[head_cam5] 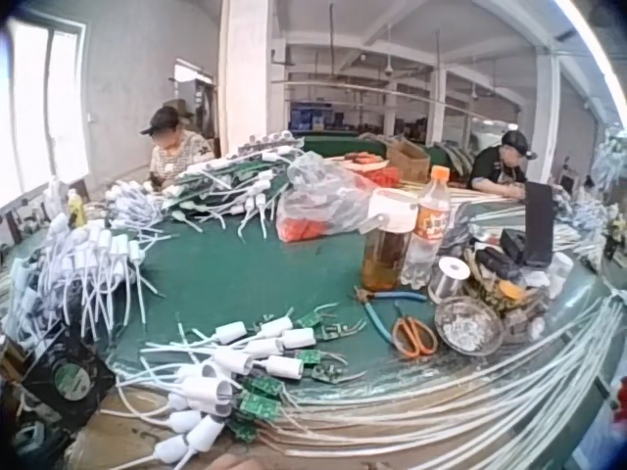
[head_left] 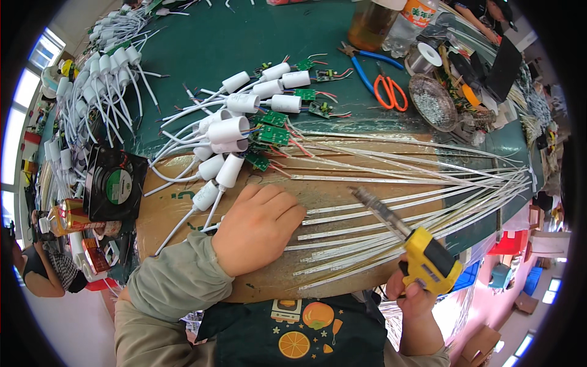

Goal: The person aligns LED light strips and driver modules on a table and solders the electrical connections using a soldering iron.

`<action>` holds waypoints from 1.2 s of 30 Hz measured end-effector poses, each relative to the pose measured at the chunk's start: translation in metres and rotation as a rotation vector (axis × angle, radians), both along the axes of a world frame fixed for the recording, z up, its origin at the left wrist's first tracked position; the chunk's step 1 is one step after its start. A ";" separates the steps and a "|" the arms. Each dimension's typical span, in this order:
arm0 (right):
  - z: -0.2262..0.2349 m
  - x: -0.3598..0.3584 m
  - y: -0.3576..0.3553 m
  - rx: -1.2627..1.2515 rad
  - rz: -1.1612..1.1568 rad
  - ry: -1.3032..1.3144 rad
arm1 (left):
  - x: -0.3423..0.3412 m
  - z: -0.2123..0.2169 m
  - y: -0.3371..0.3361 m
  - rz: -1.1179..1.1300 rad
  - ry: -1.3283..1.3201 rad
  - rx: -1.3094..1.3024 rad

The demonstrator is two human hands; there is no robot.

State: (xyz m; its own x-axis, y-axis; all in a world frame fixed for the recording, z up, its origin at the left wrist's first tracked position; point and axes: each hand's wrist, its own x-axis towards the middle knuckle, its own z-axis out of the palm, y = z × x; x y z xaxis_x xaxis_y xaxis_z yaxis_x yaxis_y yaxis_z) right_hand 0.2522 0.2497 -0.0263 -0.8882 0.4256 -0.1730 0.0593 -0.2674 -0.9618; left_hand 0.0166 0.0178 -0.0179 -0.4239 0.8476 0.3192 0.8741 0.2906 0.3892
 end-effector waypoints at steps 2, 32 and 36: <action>0.005 -0.012 0.013 0.014 -0.067 0.073 | 0.000 0.000 0.000 0.000 0.005 -0.007; 0.002 -0.043 0.041 -0.084 -0.042 0.192 | 0.000 0.001 -0.001 0.007 0.017 -0.017; 0.001 -0.026 0.017 -0.110 0.024 0.131 | 0.000 0.000 -0.001 0.008 0.013 -0.030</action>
State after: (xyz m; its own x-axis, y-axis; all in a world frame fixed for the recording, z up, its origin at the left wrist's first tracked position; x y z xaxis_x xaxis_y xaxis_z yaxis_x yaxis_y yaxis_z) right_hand 0.2261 0.2665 -0.0255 -0.9161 0.3886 -0.0992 -0.0572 -0.3714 -0.9267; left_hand 0.0169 0.0170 -0.0176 -0.4270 0.8533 0.2993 0.8764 0.3091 0.3692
